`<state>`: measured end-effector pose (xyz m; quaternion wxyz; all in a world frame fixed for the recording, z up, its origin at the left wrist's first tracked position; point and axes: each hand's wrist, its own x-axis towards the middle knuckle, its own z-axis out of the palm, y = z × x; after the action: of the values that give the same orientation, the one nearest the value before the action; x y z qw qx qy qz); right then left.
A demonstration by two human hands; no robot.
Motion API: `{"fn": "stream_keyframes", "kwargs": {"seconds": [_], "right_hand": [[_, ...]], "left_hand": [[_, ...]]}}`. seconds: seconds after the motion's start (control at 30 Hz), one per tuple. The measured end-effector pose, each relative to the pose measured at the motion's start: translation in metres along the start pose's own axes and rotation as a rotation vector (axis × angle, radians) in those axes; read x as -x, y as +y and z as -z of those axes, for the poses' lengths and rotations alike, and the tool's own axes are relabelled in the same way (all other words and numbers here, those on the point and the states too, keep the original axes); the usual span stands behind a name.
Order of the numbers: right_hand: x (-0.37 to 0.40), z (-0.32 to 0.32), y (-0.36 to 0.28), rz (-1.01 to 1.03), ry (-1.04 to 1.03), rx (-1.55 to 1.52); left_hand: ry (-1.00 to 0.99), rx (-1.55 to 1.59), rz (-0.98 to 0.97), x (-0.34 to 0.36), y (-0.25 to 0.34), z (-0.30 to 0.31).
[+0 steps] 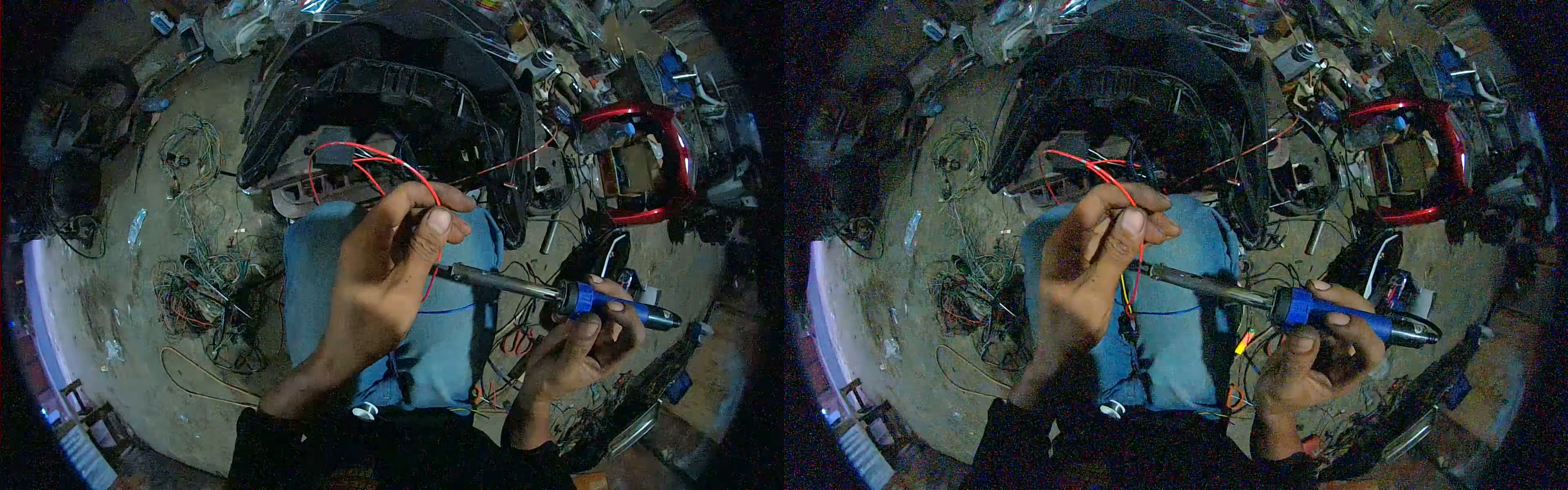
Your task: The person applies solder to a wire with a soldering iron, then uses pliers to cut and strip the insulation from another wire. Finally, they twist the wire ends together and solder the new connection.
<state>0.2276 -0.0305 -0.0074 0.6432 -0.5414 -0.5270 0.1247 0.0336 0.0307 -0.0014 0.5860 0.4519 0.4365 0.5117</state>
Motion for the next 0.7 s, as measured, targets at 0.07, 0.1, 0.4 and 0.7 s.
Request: {"fn": "stream_keyframes", "kwargs": {"seconds": [0.07,0.1,0.4,0.7], "right_hand": [[-0.0002,0.0029,0.0015,0.006,-0.013,0.001],[-0.0001,0.0034,0.001,0.001,-0.017,0.003],[-0.0012,0.0038,0.0049,0.035,-0.01,0.024],[-0.0038,-0.002,0.0012,0.046,0.004,0.031]], "left_hand": [[-0.016,-0.013,0.012,0.0001,0.0018,0.0024],[-0.015,-0.015,0.012,0.0,0.0015,0.0027],[-0.003,-0.003,0.016,0.0003,0.0012,0.0013],[-0.005,0.008,0.008,0.0001,0.0021,0.0008]]}}
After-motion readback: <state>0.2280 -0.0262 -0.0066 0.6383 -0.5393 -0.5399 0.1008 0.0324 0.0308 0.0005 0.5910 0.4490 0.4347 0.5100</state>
